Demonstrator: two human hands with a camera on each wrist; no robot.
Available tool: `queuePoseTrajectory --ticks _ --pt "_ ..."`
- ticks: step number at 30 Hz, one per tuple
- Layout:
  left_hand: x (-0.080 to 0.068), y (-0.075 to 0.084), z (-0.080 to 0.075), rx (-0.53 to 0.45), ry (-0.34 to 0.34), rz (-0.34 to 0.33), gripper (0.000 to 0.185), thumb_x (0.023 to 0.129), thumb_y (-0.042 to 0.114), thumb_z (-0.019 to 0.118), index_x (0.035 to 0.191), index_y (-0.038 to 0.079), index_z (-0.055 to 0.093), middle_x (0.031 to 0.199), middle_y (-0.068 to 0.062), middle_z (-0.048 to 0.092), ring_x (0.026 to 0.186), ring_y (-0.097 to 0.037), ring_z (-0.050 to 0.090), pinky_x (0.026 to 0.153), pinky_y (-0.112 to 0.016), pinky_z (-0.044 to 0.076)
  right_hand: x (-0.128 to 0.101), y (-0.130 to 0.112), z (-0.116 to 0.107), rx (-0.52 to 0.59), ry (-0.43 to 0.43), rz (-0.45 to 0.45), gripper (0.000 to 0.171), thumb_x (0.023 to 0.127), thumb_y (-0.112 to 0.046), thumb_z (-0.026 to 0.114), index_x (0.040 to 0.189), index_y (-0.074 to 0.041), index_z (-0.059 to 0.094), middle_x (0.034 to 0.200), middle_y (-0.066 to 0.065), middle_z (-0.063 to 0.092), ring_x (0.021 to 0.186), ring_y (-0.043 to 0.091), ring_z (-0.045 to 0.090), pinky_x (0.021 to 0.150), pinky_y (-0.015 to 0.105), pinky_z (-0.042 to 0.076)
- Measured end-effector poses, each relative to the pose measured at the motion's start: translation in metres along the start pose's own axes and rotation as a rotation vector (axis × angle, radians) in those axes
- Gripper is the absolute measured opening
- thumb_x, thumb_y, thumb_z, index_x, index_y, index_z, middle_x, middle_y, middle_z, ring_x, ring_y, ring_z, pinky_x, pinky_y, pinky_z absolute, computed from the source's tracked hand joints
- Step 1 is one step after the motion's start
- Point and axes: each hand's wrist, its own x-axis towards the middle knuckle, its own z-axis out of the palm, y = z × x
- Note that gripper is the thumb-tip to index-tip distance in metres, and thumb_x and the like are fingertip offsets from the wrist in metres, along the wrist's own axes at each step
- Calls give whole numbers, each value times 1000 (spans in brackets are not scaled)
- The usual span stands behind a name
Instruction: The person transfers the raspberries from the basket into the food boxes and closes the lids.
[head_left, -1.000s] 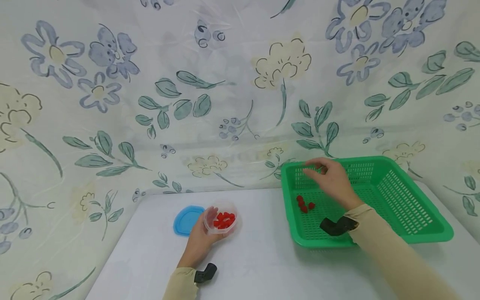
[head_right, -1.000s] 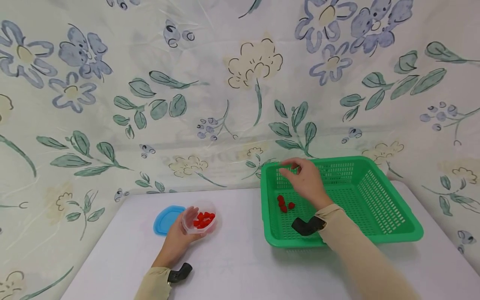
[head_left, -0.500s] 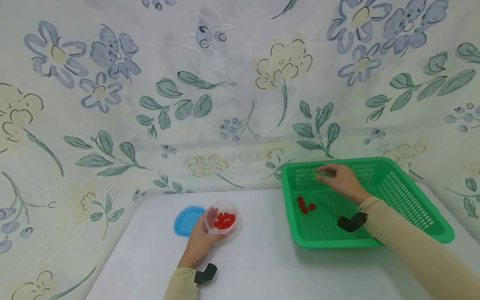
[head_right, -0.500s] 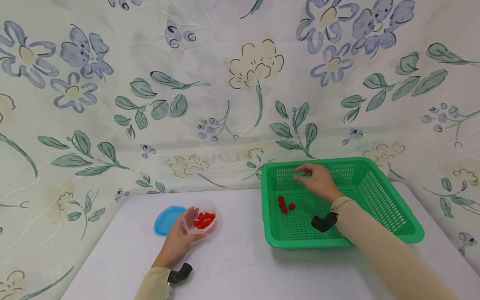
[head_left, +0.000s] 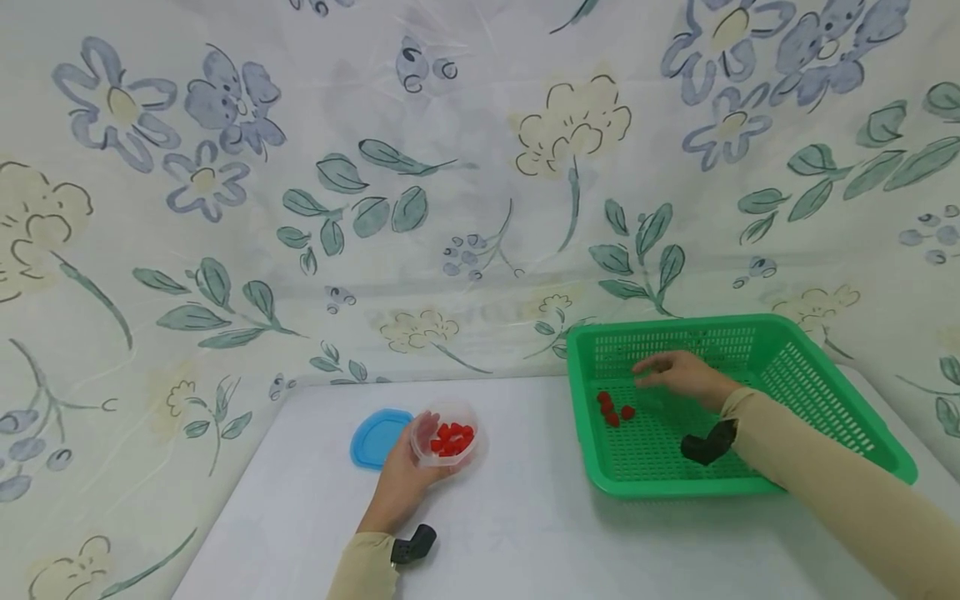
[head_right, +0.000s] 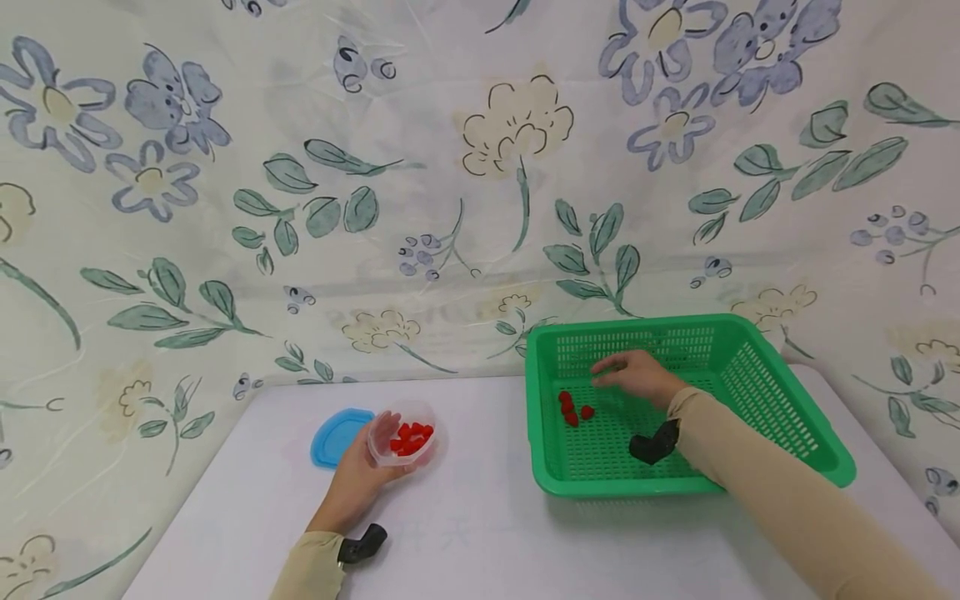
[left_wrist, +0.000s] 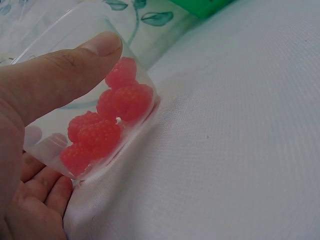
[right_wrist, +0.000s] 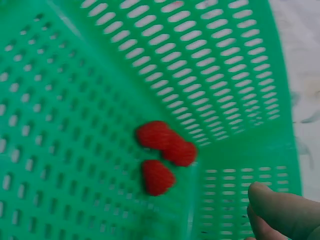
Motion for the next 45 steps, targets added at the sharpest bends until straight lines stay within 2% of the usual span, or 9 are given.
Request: queuePoseTrajectory --ticks 19,21,24,26,29,33,37,41,45 --pt "1 -1 0 -4 3 4 93 77 14 88 154 20 36 152 -2 48 143 -31 37 105 -51 46 4 7 14 -108 -121 31 36 90 -15 73 122 1 69 143 33 47 133 53 41 104 62 41" --pt "2 -1 1 -9 1 4 94 77 14 88 154 20 36 152 -2 47 143 -30 37 106 -51 46 5 7 15 -119 -124 35 35 89 -13 74 121 1 69 139 30 52 127 48 48 103 61 42" --pt "2 -1 1 -8 -2 6 95 77 15 88 155 19 34 153 -2 46 144 -30 37 106 -50 46 6 6 16 -127 -128 48 35 87 -10 75 120 1 70 123 22 62 108 35 58 98 55 46" --pt "2 0 1 -2 0 6 95 77 16 88 155 20 34 153 -2 46 144 -30 36 106 -50 46 7 6 17 -131 -128 49 35 86 -9 75 119 1 70 109 14 65 95 26 57 92 49 48" --pt "1 1 0 3 2 2 95 77 16 88 155 20 34 153 -2 46 144 -30 36 106 -52 46 8 6 18 -129 -130 44 34 86 -8 75 118 1 70 98 9 63 86 22 54 85 42 47" --pt "0 1 0 10 5 17 93 78 15 88 155 17 35 152 -3 47 143 -30 37 109 -51 43 9 8 19 -135 -131 33 32 87 -9 75 117 1 71 105 12 64 91 23 57 84 43 49" --pt "0 0 0 11 12 35 92 78 13 88 154 15 36 152 -5 48 143 -30 38 110 -50 42 9 7 19 -145 -128 23 32 87 -11 76 116 1 71 118 18 65 103 29 61 92 51 50" --pt "1 -1 1 7 16 24 92 77 14 88 154 17 36 152 -3 48 143 -29 38 111 -49 41 9 5 17 -142 -120 28 33 88 -12 75 117 2 70 121 22 64 107 33 61 94 55 50" --pt "1 -4 1 12 17 18 93 77 15 88 154 18 35 152 -3 47 143 -29 38 110 -49 42 7 2 17 -145 -120 17 34 89 -14 75 119 2 69 121 21 64 105 31 62 93 54 51"
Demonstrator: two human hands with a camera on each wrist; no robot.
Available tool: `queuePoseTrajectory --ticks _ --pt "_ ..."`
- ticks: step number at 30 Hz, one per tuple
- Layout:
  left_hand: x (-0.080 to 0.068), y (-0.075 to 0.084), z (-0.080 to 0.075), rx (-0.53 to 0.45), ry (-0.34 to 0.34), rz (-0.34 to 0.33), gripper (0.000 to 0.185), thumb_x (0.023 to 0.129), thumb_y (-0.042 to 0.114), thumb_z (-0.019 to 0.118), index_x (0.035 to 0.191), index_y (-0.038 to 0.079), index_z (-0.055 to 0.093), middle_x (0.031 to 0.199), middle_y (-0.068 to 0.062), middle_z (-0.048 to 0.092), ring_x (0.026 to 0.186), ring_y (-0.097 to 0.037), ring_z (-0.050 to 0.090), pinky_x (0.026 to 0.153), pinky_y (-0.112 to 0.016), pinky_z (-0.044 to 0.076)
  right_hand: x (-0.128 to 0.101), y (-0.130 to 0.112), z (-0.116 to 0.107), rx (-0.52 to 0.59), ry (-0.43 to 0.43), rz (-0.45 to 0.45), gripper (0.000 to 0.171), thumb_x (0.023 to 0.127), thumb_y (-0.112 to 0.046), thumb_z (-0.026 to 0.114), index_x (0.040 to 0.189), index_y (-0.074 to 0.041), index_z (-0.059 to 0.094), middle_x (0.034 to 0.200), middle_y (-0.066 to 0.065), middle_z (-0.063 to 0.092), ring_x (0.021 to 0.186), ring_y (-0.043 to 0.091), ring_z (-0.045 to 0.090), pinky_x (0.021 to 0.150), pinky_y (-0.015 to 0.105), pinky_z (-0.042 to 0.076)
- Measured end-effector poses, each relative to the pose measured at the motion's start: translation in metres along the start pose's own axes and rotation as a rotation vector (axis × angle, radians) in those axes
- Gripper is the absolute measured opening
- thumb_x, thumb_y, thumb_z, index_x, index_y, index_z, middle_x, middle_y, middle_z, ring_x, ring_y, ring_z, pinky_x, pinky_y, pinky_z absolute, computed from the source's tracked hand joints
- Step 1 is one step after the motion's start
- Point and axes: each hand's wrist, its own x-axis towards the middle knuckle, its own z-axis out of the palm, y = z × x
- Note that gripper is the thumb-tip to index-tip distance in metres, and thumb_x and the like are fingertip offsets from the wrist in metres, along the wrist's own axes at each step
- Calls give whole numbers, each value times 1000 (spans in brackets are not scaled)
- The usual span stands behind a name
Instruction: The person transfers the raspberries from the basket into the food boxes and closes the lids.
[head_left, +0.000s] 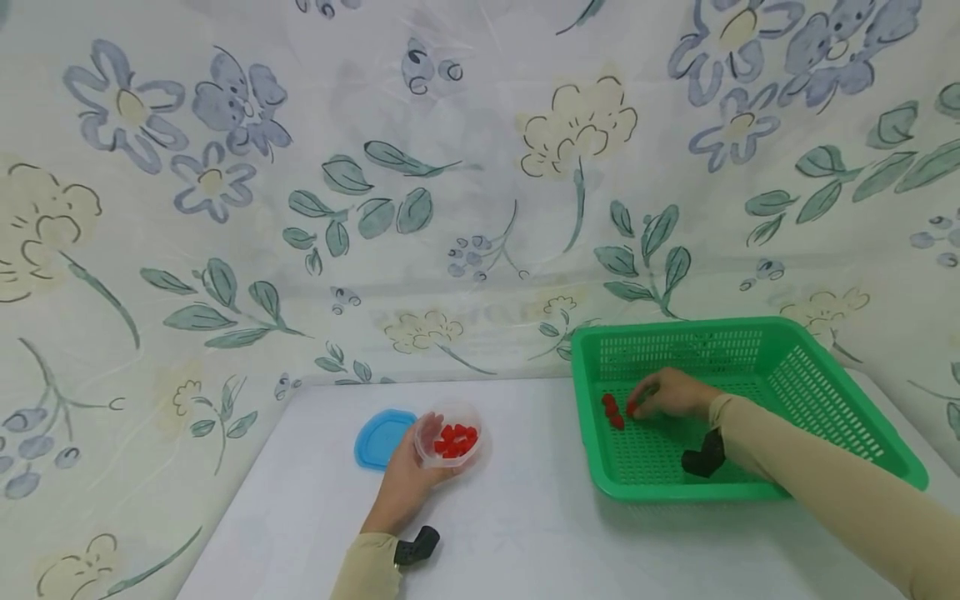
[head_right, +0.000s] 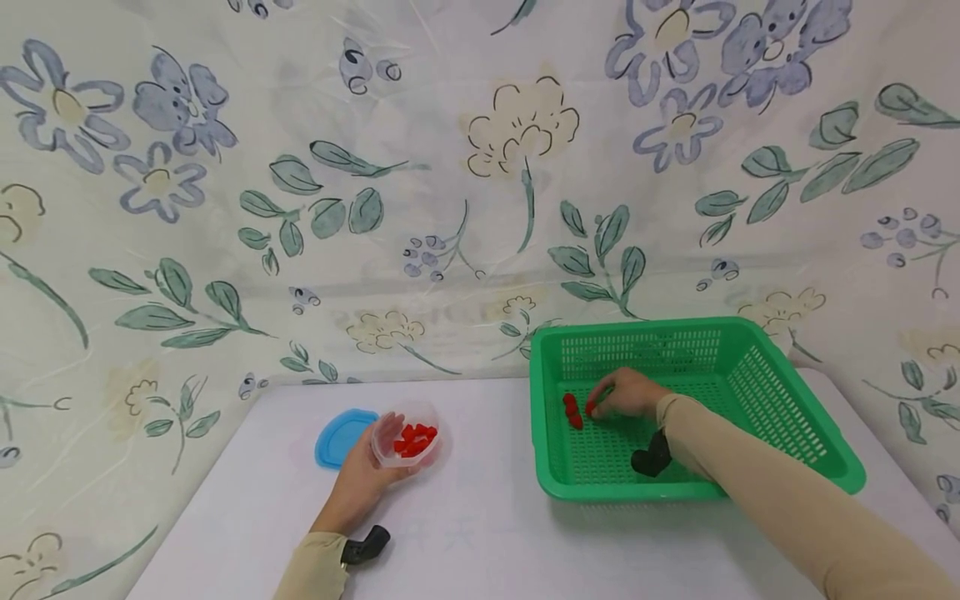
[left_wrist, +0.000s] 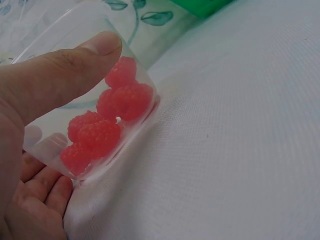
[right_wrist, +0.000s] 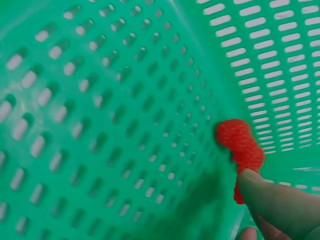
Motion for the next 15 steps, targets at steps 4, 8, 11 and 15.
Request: queuePoseTrajectory --ticks 4,8,11,15 --pt "0 -1 0 -2 0 -2 93 77 14 88 154 19 36 152 -3 47 143 -29 37 108 -50 44 -2 -6 -2 11 13 -40 35 90 -16 74 119 1 69 112 14 67 98 25 63 89 51 52" --pt "0 -1 -1 1 1 4 94 77 16 89 154 18 36 152 -3 48 142 -29 38 110 -50 42 -4 -14 -6 16 33 -78 36 91 -20 73 122 0 68 113 14 66 100 26 62 87 49 53" --pt "0 -1 -1 -12 -4 5 94 76 16 89 154 18 36 152 -3 48 143 -29 38 111 -50 41 -6 -20 -9 25 47 -97 38 93 -21 72 124 -1 68 123 18 61 107 30 59 88 49 52" --pt "0 -1 -1 -22 -8 3 94 76 16 89 154 18 36 152 -3 47 143 -29 37 110 -51 41 -12 -26 -12 67 61 -110 39 94 -22 72 126 -1 66 124 18 60 109 31 58 91 52 51"
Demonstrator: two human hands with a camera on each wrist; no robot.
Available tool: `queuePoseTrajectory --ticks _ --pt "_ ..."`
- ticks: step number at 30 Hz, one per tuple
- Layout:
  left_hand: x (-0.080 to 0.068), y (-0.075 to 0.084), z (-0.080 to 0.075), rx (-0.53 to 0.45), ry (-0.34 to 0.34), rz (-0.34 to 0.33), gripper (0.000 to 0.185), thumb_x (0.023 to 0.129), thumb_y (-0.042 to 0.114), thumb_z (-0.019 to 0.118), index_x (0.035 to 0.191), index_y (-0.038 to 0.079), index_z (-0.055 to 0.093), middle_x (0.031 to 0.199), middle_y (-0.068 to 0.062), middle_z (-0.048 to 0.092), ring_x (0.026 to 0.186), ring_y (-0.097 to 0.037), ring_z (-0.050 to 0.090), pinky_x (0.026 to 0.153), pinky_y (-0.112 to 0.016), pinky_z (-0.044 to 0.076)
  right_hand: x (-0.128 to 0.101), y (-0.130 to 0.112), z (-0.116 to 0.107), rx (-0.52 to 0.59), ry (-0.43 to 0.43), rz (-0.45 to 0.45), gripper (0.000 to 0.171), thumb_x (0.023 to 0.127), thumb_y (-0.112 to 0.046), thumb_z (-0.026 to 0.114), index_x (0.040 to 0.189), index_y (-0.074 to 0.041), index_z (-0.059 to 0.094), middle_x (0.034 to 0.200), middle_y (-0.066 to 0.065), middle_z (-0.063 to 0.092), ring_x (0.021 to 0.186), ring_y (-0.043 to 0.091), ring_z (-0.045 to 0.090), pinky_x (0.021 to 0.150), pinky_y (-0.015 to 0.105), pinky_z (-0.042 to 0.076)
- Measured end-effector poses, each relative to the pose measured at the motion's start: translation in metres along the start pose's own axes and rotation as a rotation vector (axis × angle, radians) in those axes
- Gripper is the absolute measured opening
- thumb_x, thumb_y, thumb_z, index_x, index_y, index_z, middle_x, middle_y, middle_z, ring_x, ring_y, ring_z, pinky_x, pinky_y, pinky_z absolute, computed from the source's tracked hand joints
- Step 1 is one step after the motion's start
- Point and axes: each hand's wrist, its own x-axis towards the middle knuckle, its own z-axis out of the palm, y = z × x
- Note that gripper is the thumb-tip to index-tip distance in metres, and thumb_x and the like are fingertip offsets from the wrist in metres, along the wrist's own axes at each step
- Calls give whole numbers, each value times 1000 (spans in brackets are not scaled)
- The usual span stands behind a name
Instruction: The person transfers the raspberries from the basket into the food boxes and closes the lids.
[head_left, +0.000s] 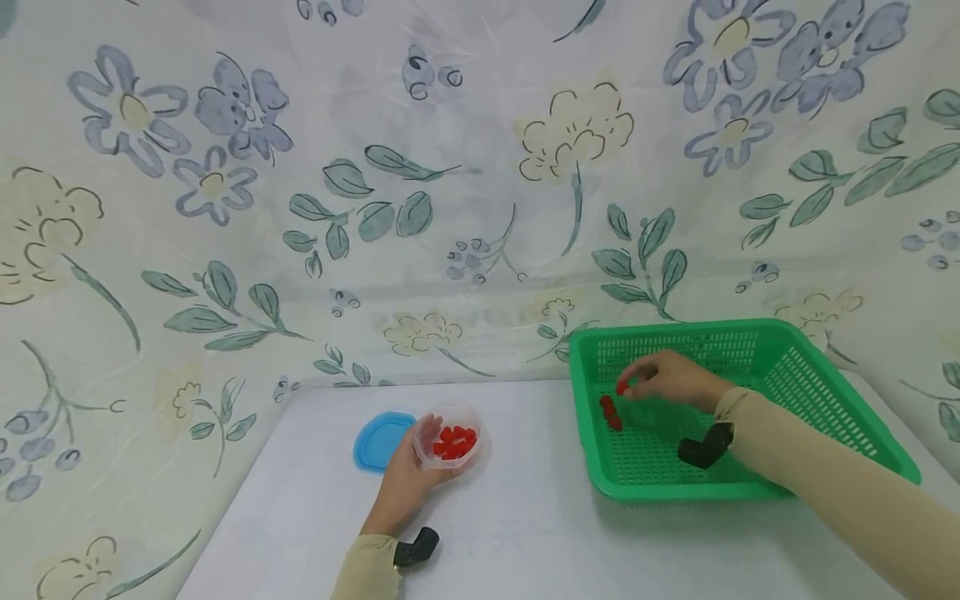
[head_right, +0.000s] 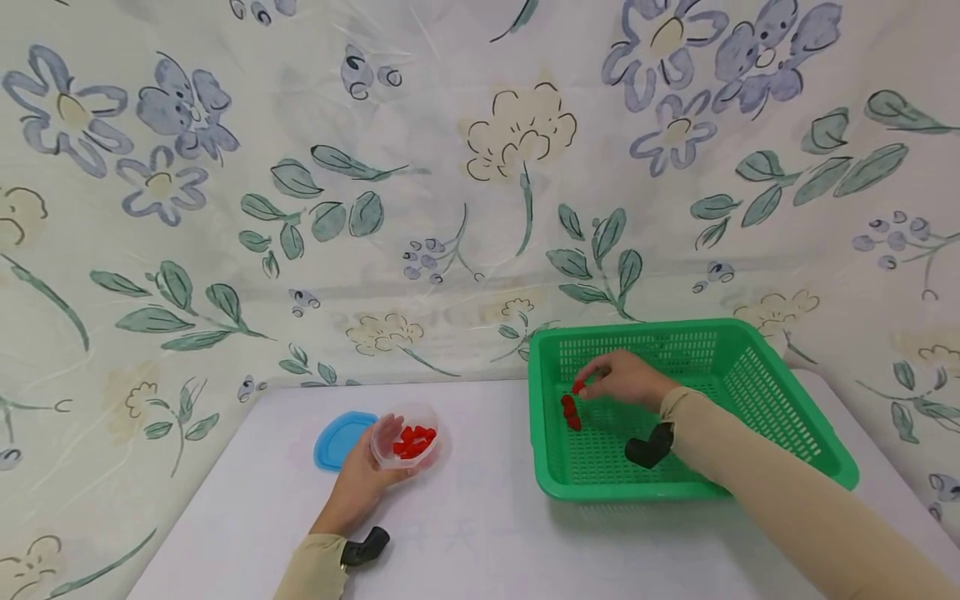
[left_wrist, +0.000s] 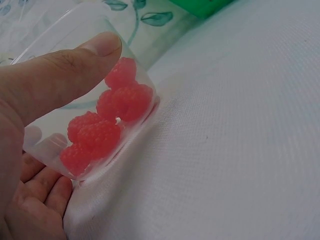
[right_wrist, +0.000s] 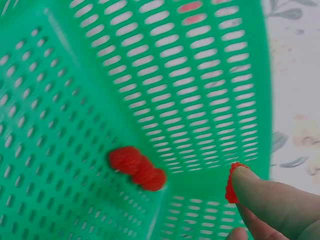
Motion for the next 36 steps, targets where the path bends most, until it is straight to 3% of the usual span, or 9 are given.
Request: queuePoseTrajectory --ticks 8,17,23,36 --pt "0 -1 1 9 2 3 95 76 16 89 154 18 36 152 -4 47 143 -30 38 109 -51 42 -17 -13 -5 51 23 -12 38 94 -27 72 125 -4 67 116 11 63 107 29 56 94 53 48" --pt "-1 1 1 10 0 7 93 77 14 88 154 17 36 151 -4 47 142 -30 38 110 -50 42 -36 -31 -4 -15 99 -1 36 94 -28 73 122 -6 70 103 7 61 93 25 53 79 41 47" --pt "0 2 1 19 -1 0 92 78 11 87 154 17 36 152 -4 47 143 -31 37 109 -51 42 -46 -45 6 -53 157 -46 30 93 -26 74 116 -7 72 95 6 60 76 21 47 63 34 42" --pt "0 2 0 14 -2 0 92 78 13 87 154 17 36 152 -4 47 143 -30 37 110 -51 41 -54 -61 36 -81 247 -134 21 91 -25 75 109 -14 75 91 4 63 66 19 46 55 30 41"
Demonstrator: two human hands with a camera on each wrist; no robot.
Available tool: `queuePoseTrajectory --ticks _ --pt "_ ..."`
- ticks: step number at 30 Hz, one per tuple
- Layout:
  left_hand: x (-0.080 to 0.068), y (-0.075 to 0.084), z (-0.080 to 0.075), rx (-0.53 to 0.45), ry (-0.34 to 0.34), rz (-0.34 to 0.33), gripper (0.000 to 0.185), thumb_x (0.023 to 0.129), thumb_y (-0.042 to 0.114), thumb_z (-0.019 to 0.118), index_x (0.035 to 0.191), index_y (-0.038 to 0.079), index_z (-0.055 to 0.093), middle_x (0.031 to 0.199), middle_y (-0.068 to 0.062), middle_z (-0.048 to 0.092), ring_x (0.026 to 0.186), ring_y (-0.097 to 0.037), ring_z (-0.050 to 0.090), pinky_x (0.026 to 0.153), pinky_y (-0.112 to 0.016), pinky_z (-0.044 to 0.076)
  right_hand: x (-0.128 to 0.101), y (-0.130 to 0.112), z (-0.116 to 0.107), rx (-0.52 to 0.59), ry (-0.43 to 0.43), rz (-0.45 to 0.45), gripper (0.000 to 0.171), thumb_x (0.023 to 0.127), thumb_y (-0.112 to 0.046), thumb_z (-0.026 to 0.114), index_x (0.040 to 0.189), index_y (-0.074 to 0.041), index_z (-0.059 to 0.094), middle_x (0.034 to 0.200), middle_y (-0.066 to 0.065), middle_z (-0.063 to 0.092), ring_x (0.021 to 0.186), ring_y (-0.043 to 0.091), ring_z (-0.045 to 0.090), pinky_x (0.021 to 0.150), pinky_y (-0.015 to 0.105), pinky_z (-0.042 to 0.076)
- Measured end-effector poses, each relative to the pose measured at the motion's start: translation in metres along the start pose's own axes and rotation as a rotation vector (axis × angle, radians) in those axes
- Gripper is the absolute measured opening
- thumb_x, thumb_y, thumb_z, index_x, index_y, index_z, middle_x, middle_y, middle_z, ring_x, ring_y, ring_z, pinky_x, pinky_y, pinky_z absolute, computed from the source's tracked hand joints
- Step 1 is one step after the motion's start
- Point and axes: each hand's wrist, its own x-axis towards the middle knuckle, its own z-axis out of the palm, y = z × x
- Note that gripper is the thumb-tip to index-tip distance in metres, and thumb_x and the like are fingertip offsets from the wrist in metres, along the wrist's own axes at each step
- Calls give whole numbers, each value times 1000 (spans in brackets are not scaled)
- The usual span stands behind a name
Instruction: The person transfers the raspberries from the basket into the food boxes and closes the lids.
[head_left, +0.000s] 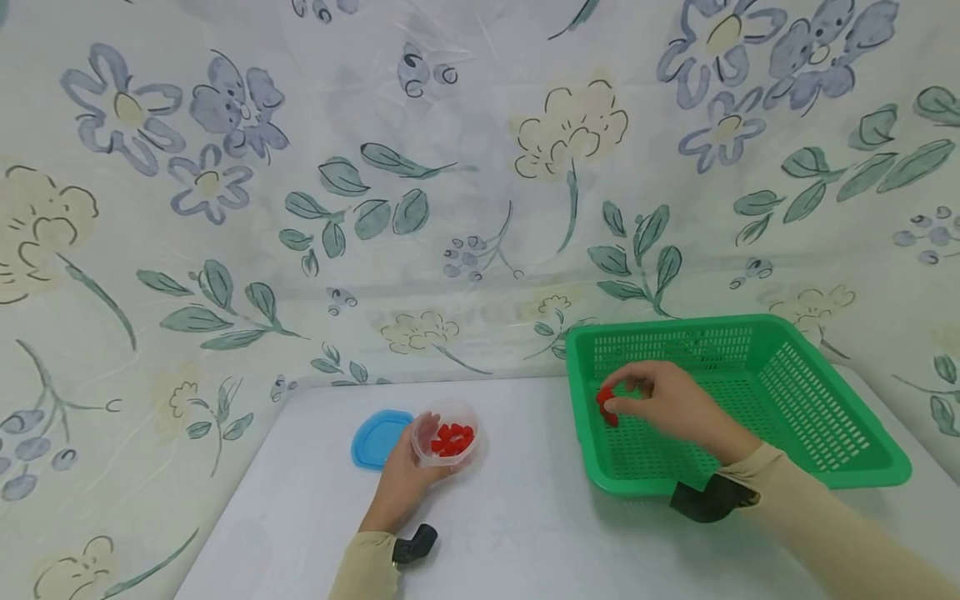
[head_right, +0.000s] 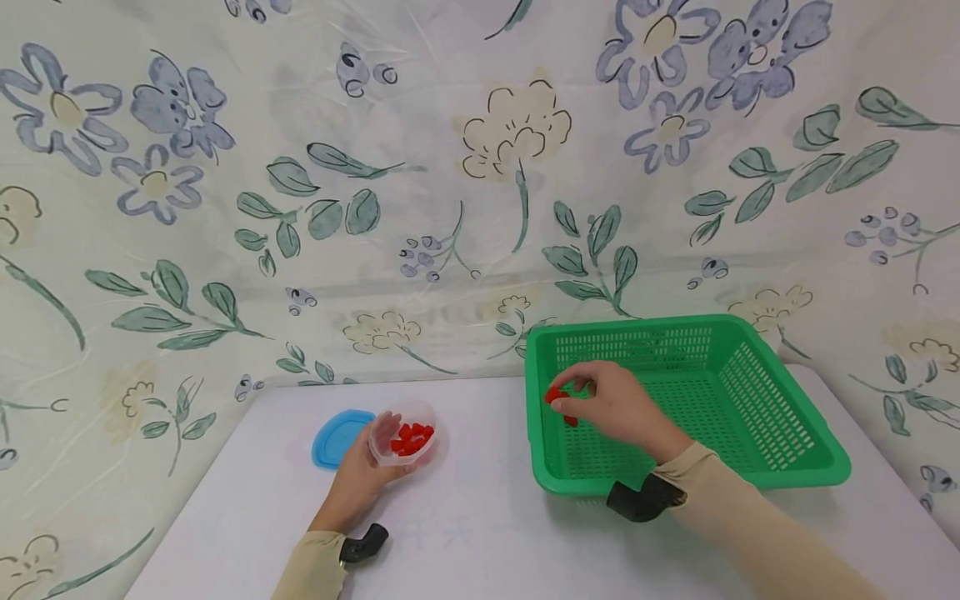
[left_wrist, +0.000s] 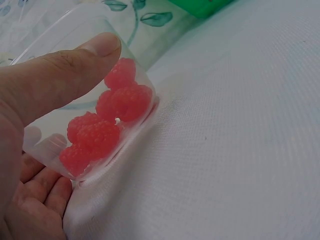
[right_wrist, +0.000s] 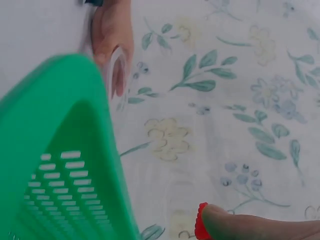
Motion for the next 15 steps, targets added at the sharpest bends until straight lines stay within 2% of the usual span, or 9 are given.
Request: queuePoseTrajectory --ticks 8,15 --pt "0 -1 1 3 -2 -2 93 77 14 88 154 17 36 152 -5 48 143 -31 37 110 -52 42 -3 -9 24 -11 66 -52 20 90 -22 77 108 -13 75 91 4 58 65 18 44 51 27 37" --pt "0 -1 0 8 -3 -1 94 77 15 88 155 16 34 153 -5 47 144 -32 35 109 -52 42 1 -13 42 21 120 -97 17 90 -20 77 105 -13 76 77 -1 51 67 18 45 53 27 36"
